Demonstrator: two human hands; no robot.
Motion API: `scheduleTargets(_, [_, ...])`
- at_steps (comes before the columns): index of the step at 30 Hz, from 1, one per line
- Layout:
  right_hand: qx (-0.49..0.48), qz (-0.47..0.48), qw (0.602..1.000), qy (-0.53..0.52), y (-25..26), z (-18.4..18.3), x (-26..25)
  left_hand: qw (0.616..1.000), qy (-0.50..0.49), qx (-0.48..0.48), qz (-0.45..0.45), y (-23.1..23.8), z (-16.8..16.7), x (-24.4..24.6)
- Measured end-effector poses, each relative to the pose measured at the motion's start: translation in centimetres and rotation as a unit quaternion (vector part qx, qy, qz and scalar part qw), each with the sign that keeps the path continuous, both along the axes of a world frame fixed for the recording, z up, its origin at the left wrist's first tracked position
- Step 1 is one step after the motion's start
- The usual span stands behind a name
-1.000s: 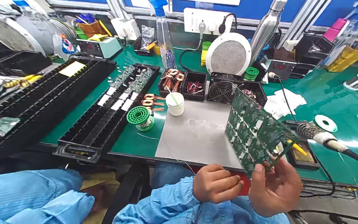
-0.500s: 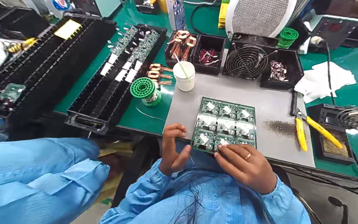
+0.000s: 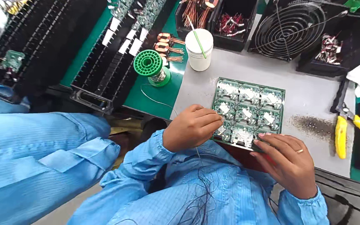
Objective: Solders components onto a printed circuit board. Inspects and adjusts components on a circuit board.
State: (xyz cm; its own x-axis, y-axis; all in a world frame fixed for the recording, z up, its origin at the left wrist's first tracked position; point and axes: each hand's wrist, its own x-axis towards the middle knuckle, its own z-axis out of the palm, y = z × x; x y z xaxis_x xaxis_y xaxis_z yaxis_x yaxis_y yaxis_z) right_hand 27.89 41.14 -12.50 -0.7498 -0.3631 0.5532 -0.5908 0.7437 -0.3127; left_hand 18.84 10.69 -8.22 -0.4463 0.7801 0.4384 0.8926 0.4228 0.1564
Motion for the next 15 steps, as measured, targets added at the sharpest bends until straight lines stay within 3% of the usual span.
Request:
scheduleTargets(4, [0.004,0.018,1.0,0.008,0.3,0.1,-0.4,1.0,-0.003,-0.02,-0.018,0.0,0.8,-0.6])
scheduleTargets(10, [-0.015,0.018,1.0,0.019,0.2,-0.5,-0.1,0.998,-0.045,-0.019,0.044,0.4,0.2,-1.7])
scheduleTargets(15, [-0.011,0.02,1.0,0.016,1.2,-0.3,0.1,0.999,-0.023,-0.018,0.028,0.6,0.3,-1.6])
